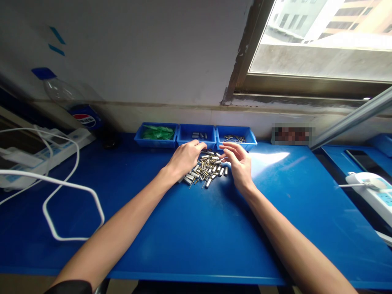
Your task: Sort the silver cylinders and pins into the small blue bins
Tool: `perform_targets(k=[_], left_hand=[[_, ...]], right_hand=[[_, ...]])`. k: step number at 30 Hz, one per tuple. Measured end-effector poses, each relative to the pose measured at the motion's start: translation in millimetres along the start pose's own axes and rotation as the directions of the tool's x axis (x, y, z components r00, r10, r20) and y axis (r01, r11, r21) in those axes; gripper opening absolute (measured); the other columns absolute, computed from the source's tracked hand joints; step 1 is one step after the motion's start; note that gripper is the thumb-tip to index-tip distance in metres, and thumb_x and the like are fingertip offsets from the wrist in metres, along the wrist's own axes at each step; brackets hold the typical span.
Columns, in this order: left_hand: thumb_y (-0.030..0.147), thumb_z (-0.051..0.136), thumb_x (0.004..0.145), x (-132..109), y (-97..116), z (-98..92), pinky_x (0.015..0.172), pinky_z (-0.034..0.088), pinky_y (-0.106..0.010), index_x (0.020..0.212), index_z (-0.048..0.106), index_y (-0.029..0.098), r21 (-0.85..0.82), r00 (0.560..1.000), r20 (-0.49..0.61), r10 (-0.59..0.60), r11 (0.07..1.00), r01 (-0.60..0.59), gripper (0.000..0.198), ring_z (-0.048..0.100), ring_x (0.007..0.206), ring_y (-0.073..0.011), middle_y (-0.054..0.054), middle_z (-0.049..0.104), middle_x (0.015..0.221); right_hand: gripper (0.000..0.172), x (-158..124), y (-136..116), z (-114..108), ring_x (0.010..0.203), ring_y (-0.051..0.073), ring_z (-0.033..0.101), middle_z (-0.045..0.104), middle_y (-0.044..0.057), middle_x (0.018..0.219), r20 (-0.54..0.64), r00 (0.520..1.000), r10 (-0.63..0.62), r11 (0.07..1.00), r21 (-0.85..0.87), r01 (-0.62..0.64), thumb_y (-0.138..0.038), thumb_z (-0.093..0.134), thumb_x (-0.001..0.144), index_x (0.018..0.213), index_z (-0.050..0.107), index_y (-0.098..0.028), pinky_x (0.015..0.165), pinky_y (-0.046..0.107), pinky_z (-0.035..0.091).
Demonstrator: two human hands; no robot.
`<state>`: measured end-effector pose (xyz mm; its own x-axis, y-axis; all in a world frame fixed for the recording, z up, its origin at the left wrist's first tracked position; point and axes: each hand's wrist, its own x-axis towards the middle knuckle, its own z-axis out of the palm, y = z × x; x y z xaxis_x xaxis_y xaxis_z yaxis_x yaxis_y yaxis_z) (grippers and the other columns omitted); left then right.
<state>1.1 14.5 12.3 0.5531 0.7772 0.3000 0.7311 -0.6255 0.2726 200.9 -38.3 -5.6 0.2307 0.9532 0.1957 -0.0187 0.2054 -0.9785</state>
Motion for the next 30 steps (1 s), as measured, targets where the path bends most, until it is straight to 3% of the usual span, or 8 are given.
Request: perform_targets(k=[4,7,11,14,21,26,30], left_hand=[[0.01,0.058,0.096,3.3,2.4,-10.5,0.087,0.059,-0.033,0.111,0.074,0.018,-0.218,0.984,-0.179,0.026,0.974,-0.065,0.023,0.074,0.094,-0.0214,-0.008,0.077,0.105],[0.012,0.068,0.091,5.1,7.8,-15.7,0.085,0.061,-0.032,0.105,0.075,0.017,-0.411,0.952,-0.304,-0.028,0.906,-0.104,0.016,0.074,0.087,-0.018,-0.006,0.077,0.101],[0.018,0.077,0.085,6.3,13.7,-15.2,0.082,0.065,-0.031,0.105,0.075,0.016,-0.639,0.952,-0.294,-0.082,0.757,-0.133,0.02,0.076,0.086,-0.0175,-0.007,0.077,0.104],[0.019,0.079,0.082,6.3,14.5,-12.6,0.081,0.066,-0.03,0.103,0.074,0.015,-0.718,0.962,-0.259,-0.086,0.683,-0.133,0.022,0.077,0.087,-0.0179,-0.007,0.076,0.103],[0.019,0.079,0.081,5.4,12.4,-9.9,0.08,0.066,-0.029,0.103,0.075,0.014,-0.72,0.972,-0.225,-0.072,0.684,-0.116,0.024,0.077,0.086,-0.0178,-0.008,0.077,0.104],[0.017,0.072,0.085,5.1,3.5,-4.7,0.082,0.063,-0.032,0.1,0.077,0.016,-0.53,0.989,-0.142,-0.046,0.847,-0.037,0.016,0.076,0.088,-0.0198,-0.006,0.08,0.1],[0.017,0.062,0.093,3.6,-3.7,1.5,0.098,0.059,-0.037,0.109,0.079,0.019,-0.362,0.999,-0.019,0.043,0.931,-0.047,0.024,0.076,0.105,-0.0236,-0.008,0.081,0.114]], right_hand=[[0.028,-0.1,0.8,-1.0,0.074,0.016,0.069,0.079,0.007,0.109,0.014,1.0,0.001,1.0,-0.001,-0.001,-0.043,0.073,0.089,0.109,0.074,-0.023,0.072,0.033,0.056],[0.028,-0.2,0.7,-1.7,0.073,0.016,0.069,0.08,0.006,0.103,0.032,0.999,0.012,1.0,0.005,-0.013,-0.043,0.074,0.089,0.109,0.074,-0.023,0.072,0.033,0.056],[0.038,-2.0,-2.9,-0.4,0.08,0.018,0.072,0.08,0.004,0.096,0.143,0.988,0.054,0.997,0.053,-0.063,-0.042,0.081,0.084,0.117,0.075,-0.024,0.077,0.034,0.058],[0.038,-3.2,-4.5,1.8,0.087,0.02,0.074,0.081,0.004,0.098,0.191,0.977,0.093,0.987,0.111,-0.116,-0.042,0.087,0.078,0.111,0.078,-0.025,0.081,0.036,0.06],[0.034,-1.3,1.0,1.3,0.076,0.019,0.073,0.082,0.004,0.091,0.182,0.971,0.158,0.973,0.142,-0.185,-0.043,0.091,0.074,0.1,0.082,-0.024,0.08,0.037,0.059],[0.023,2.2,1.0,-2.6,0.07,0.017,0.068,0.08,0.004,0.088,0.145,0.982,0.124,0.977,0.155,-0.146,-0.042,0.081,0.083,0.095,0.083,-0.023,0.074,0.034,0.057],[0.024,4.1,0.8,-6.0,0.07,0.018,0.068,0.079,0.004,0.087,0.088,0.993,0.082,0.99,0.106,-0.091,-0.044,0.074,0.088,0.095,0.082,-0.023,0.073,0.035,0.056]])
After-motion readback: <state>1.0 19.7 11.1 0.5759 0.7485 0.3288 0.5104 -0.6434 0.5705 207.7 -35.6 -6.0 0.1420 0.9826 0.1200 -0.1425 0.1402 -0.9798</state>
